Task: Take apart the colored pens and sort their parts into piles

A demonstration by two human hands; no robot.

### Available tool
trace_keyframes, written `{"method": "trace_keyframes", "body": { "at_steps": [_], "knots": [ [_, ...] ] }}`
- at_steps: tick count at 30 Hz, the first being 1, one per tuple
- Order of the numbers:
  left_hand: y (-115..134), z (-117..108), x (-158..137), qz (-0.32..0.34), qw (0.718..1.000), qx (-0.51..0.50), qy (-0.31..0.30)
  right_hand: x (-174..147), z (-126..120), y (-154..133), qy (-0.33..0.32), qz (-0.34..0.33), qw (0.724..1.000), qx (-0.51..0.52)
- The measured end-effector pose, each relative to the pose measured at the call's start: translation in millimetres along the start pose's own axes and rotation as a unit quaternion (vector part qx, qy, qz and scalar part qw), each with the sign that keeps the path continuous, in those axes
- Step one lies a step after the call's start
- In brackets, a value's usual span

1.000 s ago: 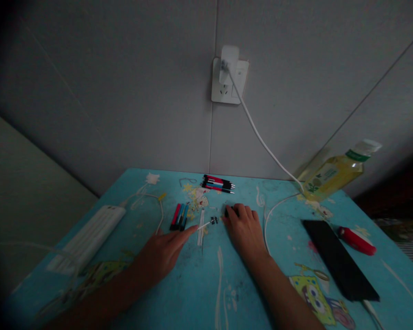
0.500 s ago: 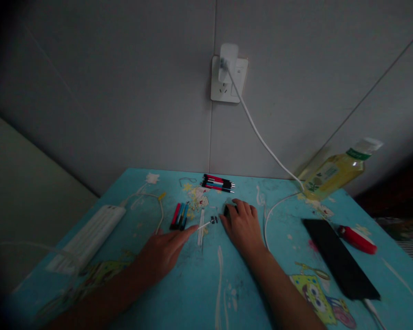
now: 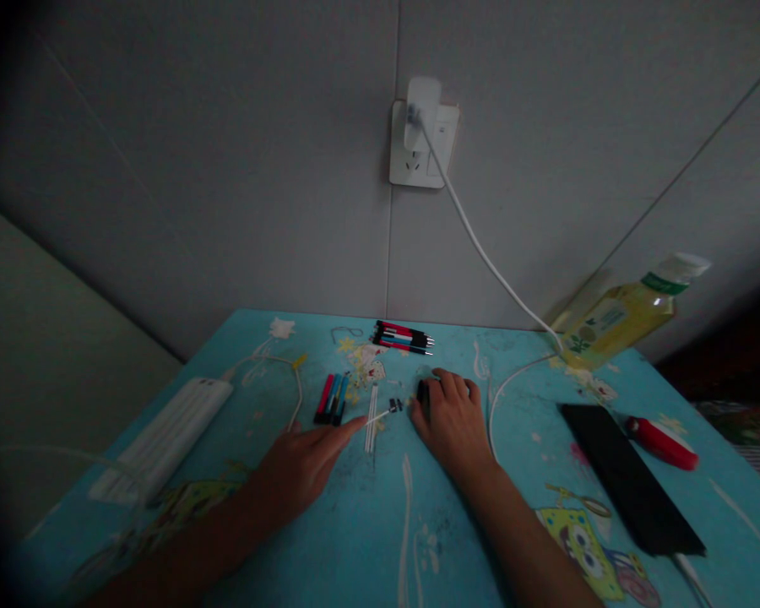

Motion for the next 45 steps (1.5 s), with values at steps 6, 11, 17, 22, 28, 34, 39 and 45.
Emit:
{"method": "trace_keyframes", "body": {
  "at_steps": [6, 11, 17, 22, 28, 34, 39, 45],
  "knots": [
    [-2, 5, -1, -0.006, 1.0, 0.011, -0.01, -1, 0, -1, -0.001, -0.001, 1.0, 0.002],
    [-1, 5, -1, -0.014, 1.0, 0.007, -0.024, -2, -2, -3, 0.0, -0.019, 1.0, 0.003],
    [0, 4, -1, -0.022, 0.999, 0.01, -0.03, -3, -3, 1, 0.004, -0.001, 1.0, -0.013],
    [0, 3, -1, -0.02, 0.999, 0.003, -0.029, -4, -3, 0, 0.011, -0.011, 1.0, -0.006],
    [1, -1, 1, -0.012, 1.0, 0.003, -0.024, -4, -3, -1, 0.013, -0.02, 1.0, 0.002],
    [0, 0, 1, -0.023, 0.999, 0.003, -0.024, -9, -15, -8, 0.032, -0.041, 0.994, 0.098],
    [-1, 3, 0, -0.016, 1.0, -0.001, -0.022, -16, -15, -21, 0.032, -0.063, 0.97, 0.232],
    [1, 3, -1, -0.018, 1.0, 0.008, -0.021, -15, -12, -14, 0.024, -0.054, 0.96, 0.272]
  ]
}}
Point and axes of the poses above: each hand's wrist, its own x-axis towards the middle knuckle, its own z-axis out of the palm, y = z × x, the point moved 5 cm from there along x, towards the middle knuckle, and after that the axes turned 7 degrees about -y, right-handed, at the moved point
